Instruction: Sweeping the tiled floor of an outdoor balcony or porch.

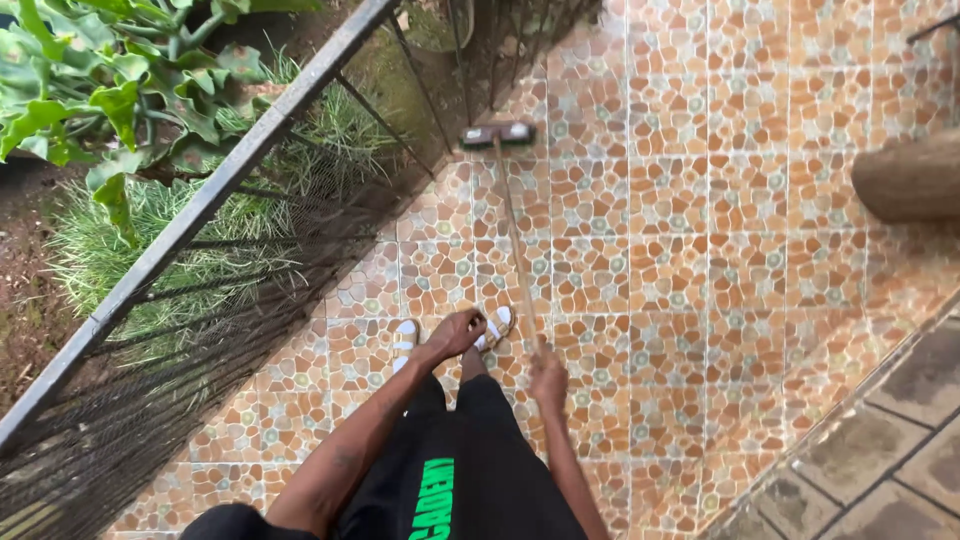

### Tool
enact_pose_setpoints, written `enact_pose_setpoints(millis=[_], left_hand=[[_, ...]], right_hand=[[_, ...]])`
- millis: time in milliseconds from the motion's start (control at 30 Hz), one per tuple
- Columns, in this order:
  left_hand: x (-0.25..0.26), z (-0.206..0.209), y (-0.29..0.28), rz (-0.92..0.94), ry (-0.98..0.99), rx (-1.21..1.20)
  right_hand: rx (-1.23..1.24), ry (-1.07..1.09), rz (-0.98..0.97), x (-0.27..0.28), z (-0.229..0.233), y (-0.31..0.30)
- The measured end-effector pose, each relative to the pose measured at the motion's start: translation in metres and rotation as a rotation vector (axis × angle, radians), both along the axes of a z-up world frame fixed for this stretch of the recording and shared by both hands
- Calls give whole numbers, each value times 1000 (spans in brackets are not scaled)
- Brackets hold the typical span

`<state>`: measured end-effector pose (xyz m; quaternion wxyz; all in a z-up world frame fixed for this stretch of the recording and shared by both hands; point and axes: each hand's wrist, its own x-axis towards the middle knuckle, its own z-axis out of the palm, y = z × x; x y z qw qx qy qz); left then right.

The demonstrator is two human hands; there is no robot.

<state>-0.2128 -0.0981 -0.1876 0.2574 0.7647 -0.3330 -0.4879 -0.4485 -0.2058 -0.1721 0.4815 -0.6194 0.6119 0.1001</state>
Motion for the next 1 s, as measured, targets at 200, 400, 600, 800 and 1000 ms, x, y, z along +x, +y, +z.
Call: enact_pose_setpoints(millis=[200, 400, 600, 800, 1000], left_hand=[[12, 33, -24, 55, 29, 9], [5, 14, -27, -34, -34, -32], [2, 31, -62, -86, 59, -33], [38, 7, -95, -159, 8, -174], [87, -16, -115, -231, 60, 61]], right_hand=[[-34, 106, 226, -74, 86, -48], [-35, 42, 119, -158, 38, 0], [-142, 60, 60, -17, -61, -49], [-45, 43, 7, 18, 57, -129], [60, 357, 28, -62, 144, -98]])
